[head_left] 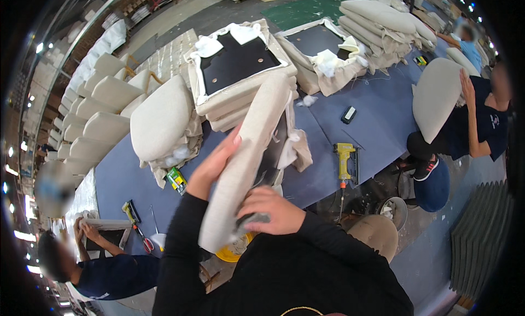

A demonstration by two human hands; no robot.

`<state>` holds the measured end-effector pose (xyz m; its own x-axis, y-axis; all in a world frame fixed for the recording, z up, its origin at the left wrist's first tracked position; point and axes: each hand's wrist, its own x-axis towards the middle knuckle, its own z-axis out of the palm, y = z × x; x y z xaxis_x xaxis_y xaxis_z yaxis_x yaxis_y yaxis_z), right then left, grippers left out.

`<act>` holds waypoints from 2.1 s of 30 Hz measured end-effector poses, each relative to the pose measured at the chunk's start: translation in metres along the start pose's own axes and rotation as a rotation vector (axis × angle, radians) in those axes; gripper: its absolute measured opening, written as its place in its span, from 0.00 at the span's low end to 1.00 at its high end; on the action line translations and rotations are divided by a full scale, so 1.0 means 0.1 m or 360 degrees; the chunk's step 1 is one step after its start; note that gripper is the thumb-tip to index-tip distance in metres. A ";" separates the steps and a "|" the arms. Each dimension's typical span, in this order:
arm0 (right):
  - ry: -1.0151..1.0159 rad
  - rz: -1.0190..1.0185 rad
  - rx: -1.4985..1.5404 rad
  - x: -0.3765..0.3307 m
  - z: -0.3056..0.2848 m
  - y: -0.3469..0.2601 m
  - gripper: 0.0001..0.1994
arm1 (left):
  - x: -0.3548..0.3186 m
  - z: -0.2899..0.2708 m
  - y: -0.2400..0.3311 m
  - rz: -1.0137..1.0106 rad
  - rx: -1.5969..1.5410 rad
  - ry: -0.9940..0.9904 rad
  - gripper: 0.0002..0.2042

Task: The person staples fabric onto chair seat cushions using a handheld staple gun. They repeatedly pick up a cushion, pull the fabric taut, and apply staples along the edges. The person also uses scissors to trim excess fabric and a screwdriver to adjust the material. Finished cushions are placed on a nearby table.

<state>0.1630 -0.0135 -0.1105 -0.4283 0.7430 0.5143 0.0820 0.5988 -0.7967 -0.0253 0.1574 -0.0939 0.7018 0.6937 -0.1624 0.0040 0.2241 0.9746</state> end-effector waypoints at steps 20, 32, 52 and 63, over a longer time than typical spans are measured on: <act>0.1248 0.2042 -0.1183 -2.90 -1.55 3.16 0.35 | -0.25 0.62 1.07 0.0427 0.0748 -0.0089 0.26; 0.0787 0.0442 -0.0268 -0.58 -1.17 0.21 0.26 | 0.29 0.38 0.96 -0.0094 0.0269 -0.0256 0.29; 0.0813 0.0663 -0.0365 -0.02 -0.97 0.11 0.25 | 0.52 0.30 1.11 0.0215 0.1079 -0.0019 0.18; 0.0894 0.0564 -0.0403 0.13 -1.20 0.01 0.35 | 0.58 0.40 1.11 0.0256 0.1376 0.0085 0.21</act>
<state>0.2655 0.0325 -0.0661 0.1858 0.9069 0.3782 0.3667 0.2931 -0.8830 0.0446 0.1953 0.0115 0.7060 0.7083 0.0008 0.4613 -0.4607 0.7582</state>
